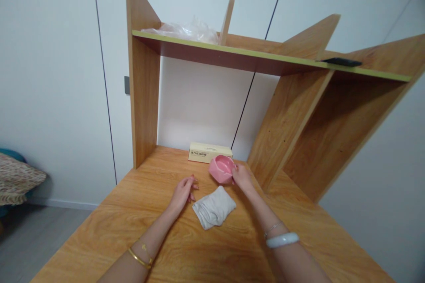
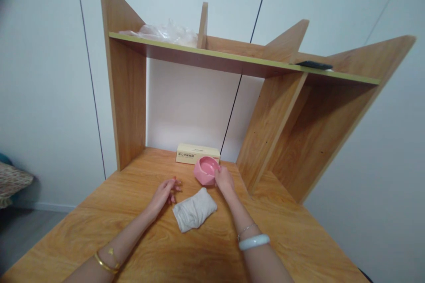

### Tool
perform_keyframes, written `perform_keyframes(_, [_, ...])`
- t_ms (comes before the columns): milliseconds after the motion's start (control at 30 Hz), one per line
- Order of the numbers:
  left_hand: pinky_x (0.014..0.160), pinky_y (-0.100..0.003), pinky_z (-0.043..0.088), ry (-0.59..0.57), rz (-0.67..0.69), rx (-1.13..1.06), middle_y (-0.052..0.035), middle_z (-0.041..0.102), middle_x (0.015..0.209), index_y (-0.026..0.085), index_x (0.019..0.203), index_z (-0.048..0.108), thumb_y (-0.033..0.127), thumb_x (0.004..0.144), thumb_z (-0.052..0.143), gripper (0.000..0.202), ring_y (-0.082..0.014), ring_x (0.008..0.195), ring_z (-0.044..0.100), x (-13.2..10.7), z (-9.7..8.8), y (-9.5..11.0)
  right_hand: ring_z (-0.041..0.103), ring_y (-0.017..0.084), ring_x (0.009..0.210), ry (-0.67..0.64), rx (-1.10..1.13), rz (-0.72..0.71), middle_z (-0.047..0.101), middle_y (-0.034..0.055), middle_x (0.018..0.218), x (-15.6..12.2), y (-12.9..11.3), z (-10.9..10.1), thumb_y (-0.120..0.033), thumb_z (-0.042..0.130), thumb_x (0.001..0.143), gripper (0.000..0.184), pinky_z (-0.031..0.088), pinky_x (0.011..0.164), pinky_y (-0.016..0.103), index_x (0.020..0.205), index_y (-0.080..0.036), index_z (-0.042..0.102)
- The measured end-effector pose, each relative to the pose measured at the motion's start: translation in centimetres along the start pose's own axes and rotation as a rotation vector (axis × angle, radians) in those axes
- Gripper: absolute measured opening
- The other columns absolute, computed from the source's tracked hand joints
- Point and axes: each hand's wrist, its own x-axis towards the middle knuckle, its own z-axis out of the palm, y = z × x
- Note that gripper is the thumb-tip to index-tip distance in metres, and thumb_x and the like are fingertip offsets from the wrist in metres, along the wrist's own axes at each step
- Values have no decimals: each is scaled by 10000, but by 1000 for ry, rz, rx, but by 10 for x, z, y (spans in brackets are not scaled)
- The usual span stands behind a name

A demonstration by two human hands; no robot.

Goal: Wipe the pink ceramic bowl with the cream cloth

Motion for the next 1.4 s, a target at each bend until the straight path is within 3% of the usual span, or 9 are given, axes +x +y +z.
perform_keyframes(133, [305,-157,249,-34,10,41,-3,579,570,127,757,576,472,726,455,366,-34,292,408,2,0,-2,584,190,862,9,-129,140,632,109,908,3,37,-22,-268,407,849,244,427,707,288,921,-132,597])
perform_keyframes(300, [337,-169,261,-54,54,95,7,559,568,135,722,579,441,713,447,333,-32,309,377,-1,2,-2,579,154,829,-40,-196,210,597,68,962,-4,66,-29,-338,436,851,267,465,739,339,975,-133,555])
perform_keyframes(433, [382,-192,301,-93,108,168,-7,569,600,146,696,571,410,708,433,298,-70,384,426,-4,5,-1,602,239,858,-19,-225,184,634,177,881,-10,60,-35,-331,302,871,369,426,700,330,983,-92,560])
perform_keyframes(567, [526,-228,367,-135,191,289,-14,570,608,161,629,555,360,699,473,226,-132,567,513,-12,8,2,573,282,914,26,-234,123,612,177,980,-23,39,-36,-399,303,842,416,391,708,380,1143,-159,460])
perform_keyframes(733, [736,-282,346,-253,328,473,-5,558,699,188,673,596,327,665,588,139,-168,753,486,-33,12,19,578,209,770,-125,-126,-37,643,91,795,-46,27,-14,-302,428,774,224,368,645,286,707,-176,601])
perform_keyframes(900, [831,-322,305,-584,573,896,-13,518,922,241,932,562,411,560,701,432,-202,911,416,-51,14,35,509,137,568,-271,46,-120,567,14,555,-54,32,7,-253,408,751,265,321,526,230,536,-162,535])
perform_keyframes(1067, [821,-321,293,-561,633,1051,-15,505,900,227,853,544,192,634,583,225,-196,890,406,-52,15,34,440,110,522,-335,217,-133,504,-17,527,-54,38,12,-308,415,725,253,304,503,219,544,-160,509])
perform_keyframes(1233, [787,-312,294,-527,681,1060,-14,510,835,210,786,521,155,628,520,168,-190,852,407,-49,14,32,366,80,472,-400,304,-111,416,-46,468,-58,39,10,-418,443,710,335,273,469,208,486,-170,464])
perform_keyframes(1400, [750,-313,282,-451,742,1073,-19,510,800,201,739,511,134,607,484,150,-191,831,402,-48,10,39,311,60,422,-406,284,-45,377,-73,408,-63,35,13,-328,578,603,237,209,419,198,465,-169,470])
